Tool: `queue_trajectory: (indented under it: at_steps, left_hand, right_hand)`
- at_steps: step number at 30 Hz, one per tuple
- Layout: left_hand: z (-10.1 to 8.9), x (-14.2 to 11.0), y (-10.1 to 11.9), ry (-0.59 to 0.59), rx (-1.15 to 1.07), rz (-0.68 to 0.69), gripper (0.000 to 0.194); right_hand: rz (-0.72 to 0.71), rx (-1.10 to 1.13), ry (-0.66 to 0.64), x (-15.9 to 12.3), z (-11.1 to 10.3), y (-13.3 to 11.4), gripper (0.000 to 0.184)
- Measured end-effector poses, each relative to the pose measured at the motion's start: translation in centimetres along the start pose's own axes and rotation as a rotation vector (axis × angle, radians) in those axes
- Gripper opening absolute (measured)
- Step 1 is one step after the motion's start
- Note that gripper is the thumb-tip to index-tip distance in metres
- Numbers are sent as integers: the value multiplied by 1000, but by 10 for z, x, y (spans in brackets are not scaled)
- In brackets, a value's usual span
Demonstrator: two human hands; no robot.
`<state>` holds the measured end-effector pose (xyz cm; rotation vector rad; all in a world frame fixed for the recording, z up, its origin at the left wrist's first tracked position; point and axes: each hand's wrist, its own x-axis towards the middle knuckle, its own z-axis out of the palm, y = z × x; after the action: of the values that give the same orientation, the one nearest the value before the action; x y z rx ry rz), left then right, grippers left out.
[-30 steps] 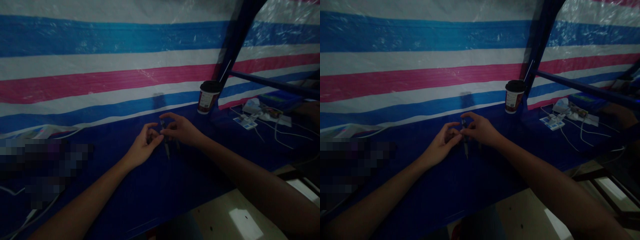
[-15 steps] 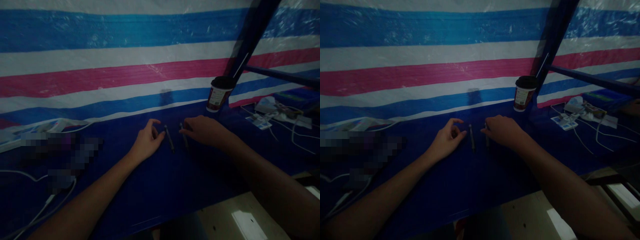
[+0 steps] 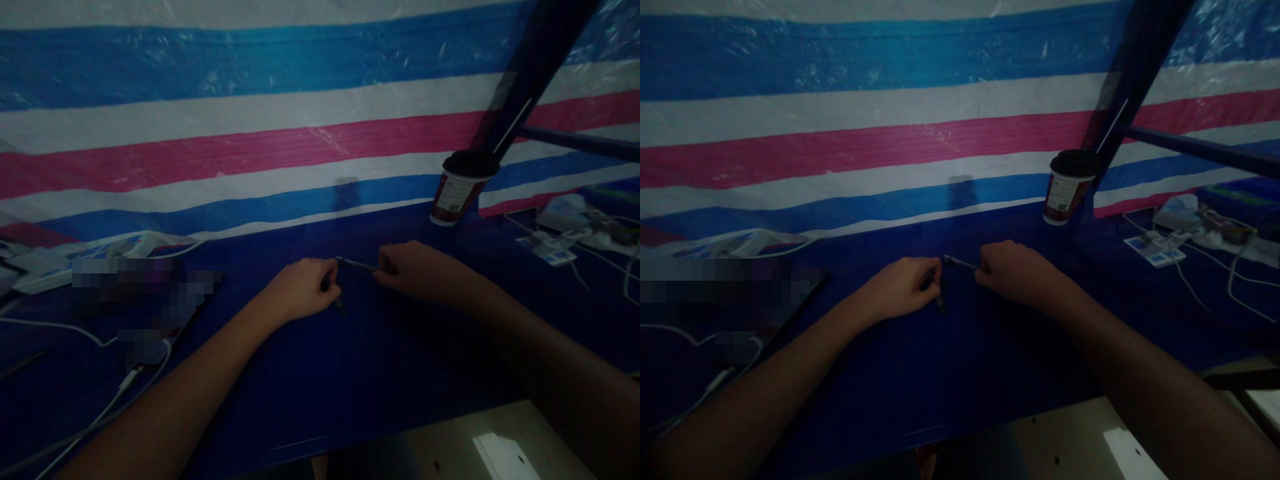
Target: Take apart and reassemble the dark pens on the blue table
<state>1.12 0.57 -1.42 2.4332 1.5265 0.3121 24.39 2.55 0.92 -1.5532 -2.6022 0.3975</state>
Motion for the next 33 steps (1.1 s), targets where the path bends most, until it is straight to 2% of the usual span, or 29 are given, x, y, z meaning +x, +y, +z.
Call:
queue_trajectory:
  at_steps: [3,5,8,11,15,19,21,26,31,33]
  left_hand:
    - [-9,-4,-4,-74,46,32,3]
    - [-9,-5,-8,-81,37,44,4]
    - [-3,-2,-11,72,21,80,19]
    - [6,4,-13,257,79,218,31]
    - [10,13,-15,303,114,339,40]
    - [6,18,-18,346,182,367,33]
    - [3,19,-20,325,209,363,36]
    - [-3,23,-24,167,128,355,36]
    - [-1,23,-25,48,-96,341,35]
    - [3,21,-26,51,-152,344,35]
  right_hand:
    - [-28,164,-35,5,-4,4,13]
    - [-26,210,-93,7,-5,5,18]
    - [-87,144,-134,10,-3,2,24]
    - [-138,137,-114,12,-1,1,26]
    - [-156,284,-21,13,-5,4,33]
    - [-252,443,-46,12,-9,9,42]
    - [-301,420,-38,12,-9,10,39]
    - [-361,244,13,12,-6,10,31]
    - [-291,77,-27,12,-6,5,26]
    - [-274,28,-41,13,-5,3,24]
